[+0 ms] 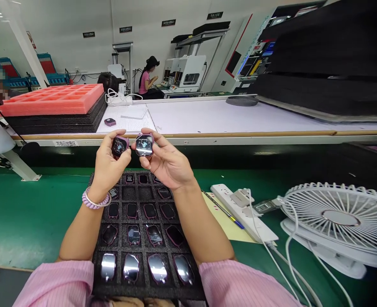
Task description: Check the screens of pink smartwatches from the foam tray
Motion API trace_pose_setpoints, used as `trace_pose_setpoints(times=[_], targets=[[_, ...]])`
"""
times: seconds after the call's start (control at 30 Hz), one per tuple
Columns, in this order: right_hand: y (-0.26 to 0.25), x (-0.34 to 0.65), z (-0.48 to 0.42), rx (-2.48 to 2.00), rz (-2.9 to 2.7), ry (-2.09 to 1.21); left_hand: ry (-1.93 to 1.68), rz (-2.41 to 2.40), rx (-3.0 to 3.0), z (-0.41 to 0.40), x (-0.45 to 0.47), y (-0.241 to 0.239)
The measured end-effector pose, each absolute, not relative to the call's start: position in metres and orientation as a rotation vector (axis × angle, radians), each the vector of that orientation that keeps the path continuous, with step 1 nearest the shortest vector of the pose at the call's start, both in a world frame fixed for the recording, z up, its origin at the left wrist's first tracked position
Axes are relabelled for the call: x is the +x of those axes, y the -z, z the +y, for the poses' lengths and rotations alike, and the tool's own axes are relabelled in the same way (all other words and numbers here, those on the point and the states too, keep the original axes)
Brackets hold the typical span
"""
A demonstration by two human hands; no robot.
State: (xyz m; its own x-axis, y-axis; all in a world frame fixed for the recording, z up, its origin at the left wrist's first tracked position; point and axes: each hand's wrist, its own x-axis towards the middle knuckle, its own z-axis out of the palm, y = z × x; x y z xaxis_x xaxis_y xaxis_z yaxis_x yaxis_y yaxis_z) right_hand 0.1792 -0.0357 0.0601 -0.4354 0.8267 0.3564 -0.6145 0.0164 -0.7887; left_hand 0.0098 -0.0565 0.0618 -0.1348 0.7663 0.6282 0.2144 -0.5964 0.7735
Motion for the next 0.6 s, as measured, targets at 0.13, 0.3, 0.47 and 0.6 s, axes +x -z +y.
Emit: trace_pose_setpoints(times=[0.13, 0.3, 0.47, 0.6], targets=[[-0.0606, 0.1780, -0.0371, -0.282, -1.152, -1.641, -1.773, 1.042, 1.696, -0.0573, 0.0112, -0.0630], [-0.0612, 0.1756, -0.0384, -0.314, -1.171, -1.639, -1.758, 1.034, 1.691, -0.0564, 0.0129, -0.0625], [-0.0615, 0.1749, -0.0384, -0.349, -1.151, -1.637, -1.763, 1.037, 1.720, -0.0537, 0.0113, -0.0610], [-0.0606, 0.1753, -0.0376, -0.293, -1.140, -1.625, -1.751, 1.019, 1.707, -0.0537, 0.0108, -0.0611]])
